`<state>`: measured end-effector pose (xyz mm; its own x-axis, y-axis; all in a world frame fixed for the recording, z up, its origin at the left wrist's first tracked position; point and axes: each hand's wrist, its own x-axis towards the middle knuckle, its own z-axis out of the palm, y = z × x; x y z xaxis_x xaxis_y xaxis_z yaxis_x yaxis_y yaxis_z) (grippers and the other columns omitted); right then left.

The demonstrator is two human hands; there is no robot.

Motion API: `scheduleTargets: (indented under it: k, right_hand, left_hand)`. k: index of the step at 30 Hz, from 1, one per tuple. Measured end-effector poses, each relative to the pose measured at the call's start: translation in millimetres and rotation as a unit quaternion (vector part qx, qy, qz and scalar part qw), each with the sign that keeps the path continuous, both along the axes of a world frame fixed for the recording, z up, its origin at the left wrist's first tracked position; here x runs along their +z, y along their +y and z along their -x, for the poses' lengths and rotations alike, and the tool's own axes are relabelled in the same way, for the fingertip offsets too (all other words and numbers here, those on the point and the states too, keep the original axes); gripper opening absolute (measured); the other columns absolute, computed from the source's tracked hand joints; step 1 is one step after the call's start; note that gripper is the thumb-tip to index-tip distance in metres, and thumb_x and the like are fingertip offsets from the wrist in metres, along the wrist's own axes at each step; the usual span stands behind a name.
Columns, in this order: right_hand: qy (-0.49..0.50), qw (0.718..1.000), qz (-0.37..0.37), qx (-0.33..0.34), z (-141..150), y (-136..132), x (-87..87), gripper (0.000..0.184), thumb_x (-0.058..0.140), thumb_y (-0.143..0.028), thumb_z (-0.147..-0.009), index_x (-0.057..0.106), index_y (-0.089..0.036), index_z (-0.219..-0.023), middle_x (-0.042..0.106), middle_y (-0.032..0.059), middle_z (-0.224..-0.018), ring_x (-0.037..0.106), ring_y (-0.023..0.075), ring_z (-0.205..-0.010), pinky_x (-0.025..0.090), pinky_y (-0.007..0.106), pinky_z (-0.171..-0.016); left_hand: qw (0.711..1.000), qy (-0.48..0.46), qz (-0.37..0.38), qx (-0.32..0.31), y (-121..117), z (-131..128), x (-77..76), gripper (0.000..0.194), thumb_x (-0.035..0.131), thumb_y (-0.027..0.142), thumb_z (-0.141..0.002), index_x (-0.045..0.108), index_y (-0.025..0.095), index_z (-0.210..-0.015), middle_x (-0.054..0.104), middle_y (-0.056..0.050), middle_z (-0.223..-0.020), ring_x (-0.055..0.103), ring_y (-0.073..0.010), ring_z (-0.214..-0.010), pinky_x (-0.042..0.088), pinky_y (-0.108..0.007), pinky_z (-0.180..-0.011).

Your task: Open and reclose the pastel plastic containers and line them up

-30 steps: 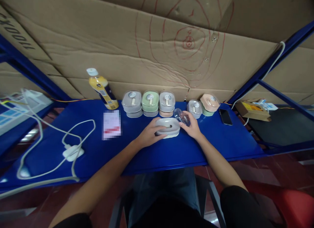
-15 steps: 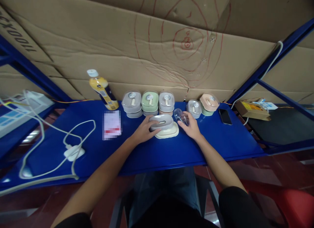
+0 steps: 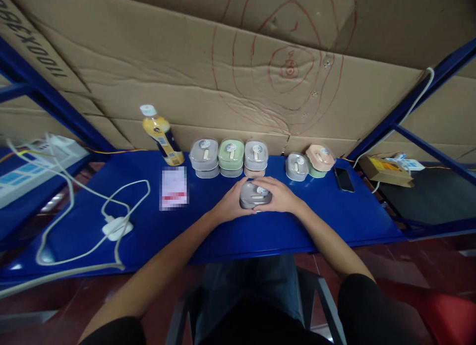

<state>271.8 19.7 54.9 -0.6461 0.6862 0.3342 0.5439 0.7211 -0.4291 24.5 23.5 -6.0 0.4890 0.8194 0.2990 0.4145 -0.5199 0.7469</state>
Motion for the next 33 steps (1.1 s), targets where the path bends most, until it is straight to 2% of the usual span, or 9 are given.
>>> scheduleTargets:
  k: [3,10,14,16,18,22,26,30,33]
  right_hand:
    - [0.004,1.000,0.000,-0.001,1,3,-4.9,0.086,0.088,-0.059,-0.077,0.058,-0.024,-0.149,0.063,0.0142,-0.150,0.060,0.0326,-0.139,0.049,0.052,-0.117]
    - [-0.033,0.999,0.004,-0.038,3,-1,-11.0,0.089,0.088,-0.060,-0.075,0.056,-0.025,-0.150,0.060,0.0149,-0.151,0.059,0.0362,-0.139,0.043,0.059,-0.120]
    - [-0.092,0.994,0.008,-0.055,-5,-19,-4.4,0.099,0.085,-0.055,-0.080,0.040,-0.022,-0.162,0.048,0.0195,-0.159,0.053,0.0394,-0.144,0.045,0.059,-0.119]
    - [-0.126,0.987,0.012,-0.095,-16,-35,-2.3,0.101,0.081,-0.049,-0.084,0.029,-0.022,-0.167,0.043,0.0224,-0.162,0.050,0.0416,-0.146,0.049,0.057,-0.115]
    - [-0.153,0.975,0.014,-0.163,-27,-51,-2.2,0.103,0.080,-0.051,-0.086,0.024,-0.023,-0.168,0.046,0.0242,-0.158,0.053,0.0438,-0.142,0.056,0.056,-0.105]
    - [-0.207,0.936,0.006,-0.283,-43,-70,-4.3,0.107,0.077,-0.068,-0.084,0.028,-0.018,-0.164,0.061,0.0280,-0.135,0.070,0.0455,-0.114,0.062,0.051,-0.083]
    - [-0.245,0.911,-0.012,-0.331,-44,-55,-3.7,0.097,0.062,-0.074,-0.092,0.035,-0.009,-0.159,0.068,0.0303,-0.119,0.075,0.0417,-0.095,0.060,0.046,-0.074]
    - [-0.272,0.882,-0.003,-0.385,-39,-23,1.3,0.066,0.049,-0.050,-0.107,0.040,-0.005,-0.154,0.075,0.0282,-0.109,0.078,0.0389,-0.087,0.057,0.042,-0.071]
    - [-0.256,0.869,-0.025,-0.423,-34,-9,5.2,0.053,0.046,-0.038,-0.108,0.046,-0.008,-0.152,0.078,0.0241,-0.105,0.078,0.0370,-0.082,0.057,0.041,-0.069]
  left_hand:
    - [1.000,0.009,-0.005,-0.012,0,0,1.5,0.126,0.095,0.045,-0.069,0.019,0.022,-0.166,0.038,-0.023,-0.166,0.040,-0.0448,-0.154,0.036,-0.063,-0.125]
    - [0.999,0.024,-0.021,-0.032,0,2,3.2,0.120,0.092,0.045,-0.072,0.020,0.023,-0.166,0.039,-0.022,-0.165,0.041,-0.0445,-0.153,0.038,-0.062,-0.125]
    - [0.999,0.024,-0.023,-0.028,0,3,2.4,0.113,0.089,0.041,-0.077,0.022,0.020,-0.165,0.041,-0.022,-0.164,0.042,-0.0432,-0.152,0.039,-0.062,-0.125]
    - [0.999,0.018,-0.028,-0.020,-1,3,1.5,0.101,0.082,0.040,-0.085,0.023,0.020,-0.164,0.047,-0.021,-0.159,0.048,-0.0395,-0.149,0.041,-0.061,-0.123]
    - [0.999,0.017,-0.032,-0.008,-1,3,0.9,0.088,0.073,0.037,-0.092,0.024,0.021,-0.163,0.054,-0.019,-0.152,0.055,-0.0354,-0.142,0.044,-0.059,-0.121]
    - [0.999,0.039,-0.034,0.004,-2,3,1.9,0.076,0.066,0.037,-0.097,0.028,0.022,-0.162,0.055,-0.017,-0.150,0.058,-0.0332,-0.140,0.047,-0.056,-0.120]
    - [0.998,0.045,-0.034,-0.002,-4,3,6.3,0.073,0.066,0.037,-0.097,0.032,0.023,-0.160,0.055,-0.017,-0.150,0.056,-0.0341,-0.141,0.046,-0.056,-0.120]
    - [0.998,0.050,-0.031,-0.009,-5,3,11.4,0.069,0.065,0.037,-0.098,0.035,0.023,-0.158,0.054,-0.016,-0.151,0.055,-0.0337,-0.143,0.046,-0.055,-0.121]
    - [0.998,0.059,-0.025,-0.008,-6,4,13.8,0.067,0.064,0.037,-0.098,0.037,0.022,-0.158,0.052,-0.016,-0.153,0.054,-0.0334,-0.144,0.045,-0.055,-0.122]
